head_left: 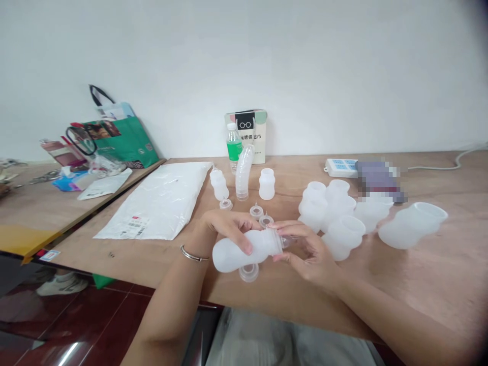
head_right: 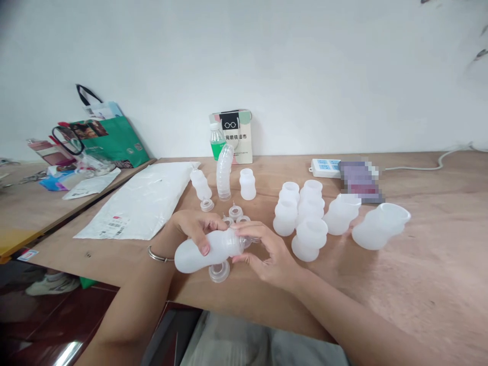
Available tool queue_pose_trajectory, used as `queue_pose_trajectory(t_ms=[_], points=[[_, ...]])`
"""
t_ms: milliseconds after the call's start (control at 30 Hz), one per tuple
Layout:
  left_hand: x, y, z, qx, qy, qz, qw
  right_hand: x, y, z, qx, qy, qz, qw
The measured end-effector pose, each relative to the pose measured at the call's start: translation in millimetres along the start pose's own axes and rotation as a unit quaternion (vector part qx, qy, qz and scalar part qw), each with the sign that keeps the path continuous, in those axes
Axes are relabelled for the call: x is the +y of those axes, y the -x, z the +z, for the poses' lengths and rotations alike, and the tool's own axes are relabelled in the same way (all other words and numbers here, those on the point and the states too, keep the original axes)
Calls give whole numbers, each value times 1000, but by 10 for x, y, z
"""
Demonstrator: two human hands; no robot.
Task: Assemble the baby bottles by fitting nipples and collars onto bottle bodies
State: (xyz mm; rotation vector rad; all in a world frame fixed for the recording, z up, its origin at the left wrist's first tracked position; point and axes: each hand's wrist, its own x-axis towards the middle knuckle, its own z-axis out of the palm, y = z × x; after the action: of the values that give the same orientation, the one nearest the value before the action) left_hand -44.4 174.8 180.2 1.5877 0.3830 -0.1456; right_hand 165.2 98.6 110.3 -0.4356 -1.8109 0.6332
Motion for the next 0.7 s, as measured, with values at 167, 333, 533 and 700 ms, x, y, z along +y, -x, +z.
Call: queue_pose_trajectory(t_ms=[167,333,533,700], points=[[-116,-14,-63,-6,46,-27,999,-16,-28,-65,-41,39,-43,997],[-76,-36,-16,-2,23,-47,999,-70,-73,-71,-20,88,-13,996],[12,-86,83,7,-17,-67,998,-24,-31,-36,-3,76,96,992],[-13,-56,46,44,-16,-37,998,-54,-32,-4,11,11,81,997]])
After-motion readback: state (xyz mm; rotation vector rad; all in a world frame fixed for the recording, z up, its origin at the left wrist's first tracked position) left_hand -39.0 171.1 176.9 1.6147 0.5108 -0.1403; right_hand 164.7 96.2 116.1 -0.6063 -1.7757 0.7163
